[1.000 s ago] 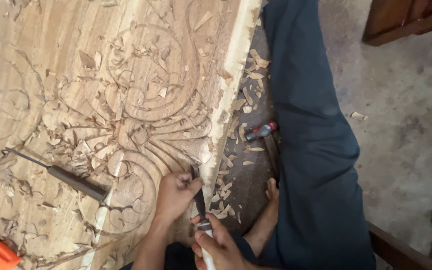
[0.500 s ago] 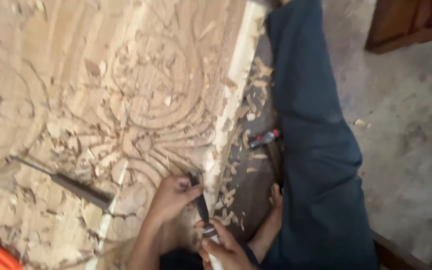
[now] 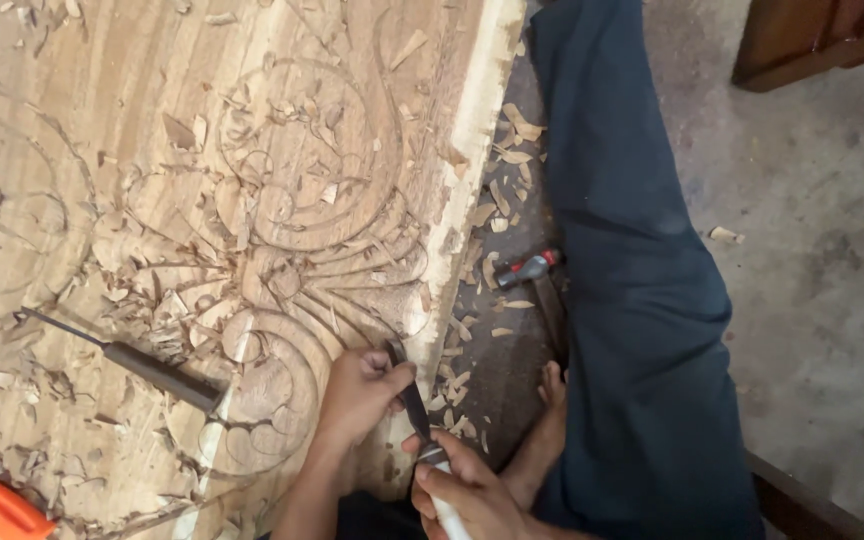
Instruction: The person carves patterns into a wooden board using chisels and strikes a chisel with a hammer.
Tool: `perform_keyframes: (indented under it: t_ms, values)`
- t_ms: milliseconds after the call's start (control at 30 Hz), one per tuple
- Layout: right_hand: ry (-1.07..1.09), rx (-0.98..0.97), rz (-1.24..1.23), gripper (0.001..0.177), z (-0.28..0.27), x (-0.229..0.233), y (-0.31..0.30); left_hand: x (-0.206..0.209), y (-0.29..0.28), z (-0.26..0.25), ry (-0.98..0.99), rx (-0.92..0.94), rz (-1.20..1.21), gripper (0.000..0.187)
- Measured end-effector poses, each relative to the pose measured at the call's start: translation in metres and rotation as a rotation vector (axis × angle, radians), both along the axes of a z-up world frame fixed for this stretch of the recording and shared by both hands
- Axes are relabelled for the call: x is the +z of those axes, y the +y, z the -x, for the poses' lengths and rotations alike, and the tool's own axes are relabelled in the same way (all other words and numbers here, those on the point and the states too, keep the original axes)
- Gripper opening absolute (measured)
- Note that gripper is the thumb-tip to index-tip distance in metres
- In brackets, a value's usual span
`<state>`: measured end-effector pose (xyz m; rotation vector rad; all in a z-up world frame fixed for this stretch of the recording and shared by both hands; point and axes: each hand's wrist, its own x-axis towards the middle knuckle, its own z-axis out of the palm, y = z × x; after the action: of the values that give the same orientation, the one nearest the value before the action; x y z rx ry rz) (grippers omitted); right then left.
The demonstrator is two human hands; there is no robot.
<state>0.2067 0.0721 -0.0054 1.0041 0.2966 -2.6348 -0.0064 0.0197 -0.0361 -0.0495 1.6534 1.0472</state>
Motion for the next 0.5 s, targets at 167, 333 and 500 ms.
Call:
perform_keyframes:
  t_ms: [167, 333, 500]
  values:
    - [-0.022, 0.010, -0.062, 0.034, -0.002, 0.000, -0.003, -0.004, -0.007, -0.012, 0.087, 0.066, -0.047, 0.022]
    - [-0.020, 0.043, -0.141, 0.033, 0.011, 0.017, 0.001, 0.004, -0.005, -0.014, 0.142, 0.065, -0.014, 0.024]
    - [0.019, 0.058, -0.183, 0.031, 0.011, 0.016, 0.003, -0.011, -0.008, -0.022, 0.165, 0.119, -0.009, 0.027]
